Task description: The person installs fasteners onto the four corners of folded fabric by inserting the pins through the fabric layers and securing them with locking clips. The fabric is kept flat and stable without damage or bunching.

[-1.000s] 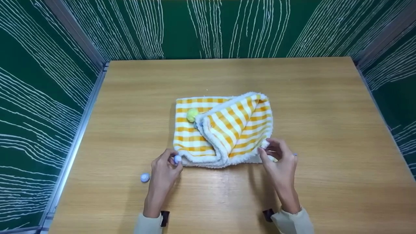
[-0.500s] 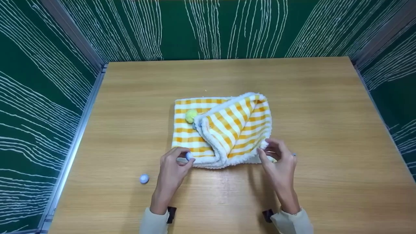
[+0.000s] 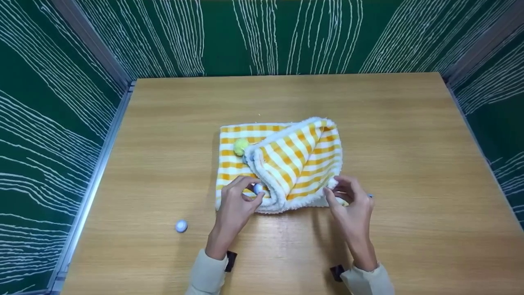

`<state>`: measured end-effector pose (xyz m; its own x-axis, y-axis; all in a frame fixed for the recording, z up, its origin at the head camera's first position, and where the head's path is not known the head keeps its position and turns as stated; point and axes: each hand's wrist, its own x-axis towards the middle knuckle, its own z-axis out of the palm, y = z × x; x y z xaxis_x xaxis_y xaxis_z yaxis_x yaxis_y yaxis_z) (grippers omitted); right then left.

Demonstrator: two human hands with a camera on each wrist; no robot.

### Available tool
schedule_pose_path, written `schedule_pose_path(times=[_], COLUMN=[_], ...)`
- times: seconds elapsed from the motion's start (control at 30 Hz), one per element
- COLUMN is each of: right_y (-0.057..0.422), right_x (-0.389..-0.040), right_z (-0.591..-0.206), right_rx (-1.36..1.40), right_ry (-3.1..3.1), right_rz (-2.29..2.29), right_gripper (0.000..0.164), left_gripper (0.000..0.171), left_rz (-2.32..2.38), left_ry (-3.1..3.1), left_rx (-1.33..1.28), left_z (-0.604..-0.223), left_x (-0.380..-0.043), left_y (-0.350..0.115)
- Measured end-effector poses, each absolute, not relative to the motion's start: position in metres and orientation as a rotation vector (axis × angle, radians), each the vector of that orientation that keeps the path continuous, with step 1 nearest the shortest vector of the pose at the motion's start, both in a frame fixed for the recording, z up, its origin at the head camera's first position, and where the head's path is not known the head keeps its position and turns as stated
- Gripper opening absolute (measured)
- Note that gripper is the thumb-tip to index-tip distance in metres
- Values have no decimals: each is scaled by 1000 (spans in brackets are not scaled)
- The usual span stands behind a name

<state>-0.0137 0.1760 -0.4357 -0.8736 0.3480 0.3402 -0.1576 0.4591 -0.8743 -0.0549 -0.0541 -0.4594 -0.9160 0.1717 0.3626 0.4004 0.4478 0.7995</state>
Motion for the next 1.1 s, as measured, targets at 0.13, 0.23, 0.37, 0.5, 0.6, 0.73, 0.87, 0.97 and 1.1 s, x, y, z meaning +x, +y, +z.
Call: schedule_pose_path(times=[0.13,0.23,0.37,0.5,0.6,0.73,0.87,0.97,1.1], right_y=[176,175,175,175,175,175,175,177,185], right_x=[-14,-14,-14,-15,-15,-14,-15,-16,-21], right_z=[-435,-433,-431,-431,-431,-431,-432,-437,-454], right_rx=[-175,-173,-141,-131,-143,-141,-134,-129,-107], right_ry=[-2244,-2243,-2221,-2212,-2220,-2221,-2223,-2223,-2201], right_rz=[1414,1414,1415,1414,1415,1420,1419,1415,1427], right_gripper=[28,28,27,26,27,27,27,28,28], left_gripper=[17,17,19,21,23,27,31,31,31], left_rz=[-1458,-1482,-1509,-1529,-1554,-1532,-1517,-1515,-1519], left_ry=[-2472,-2478,-2480,-2471,-2461,-2455,-2454,-2456,-2463], left_rx=[-555,-604,-671,-724,-754,-804,-837,-849,-855], left_z=[-460,-460,-461,-460,-460,-461,-464,-465,-465], left_x=[-60,-63,-66,-68,-70,-72,-75,-76,-78], left_y=[-44,-35,-23,-11,-3,5,10,12,16])
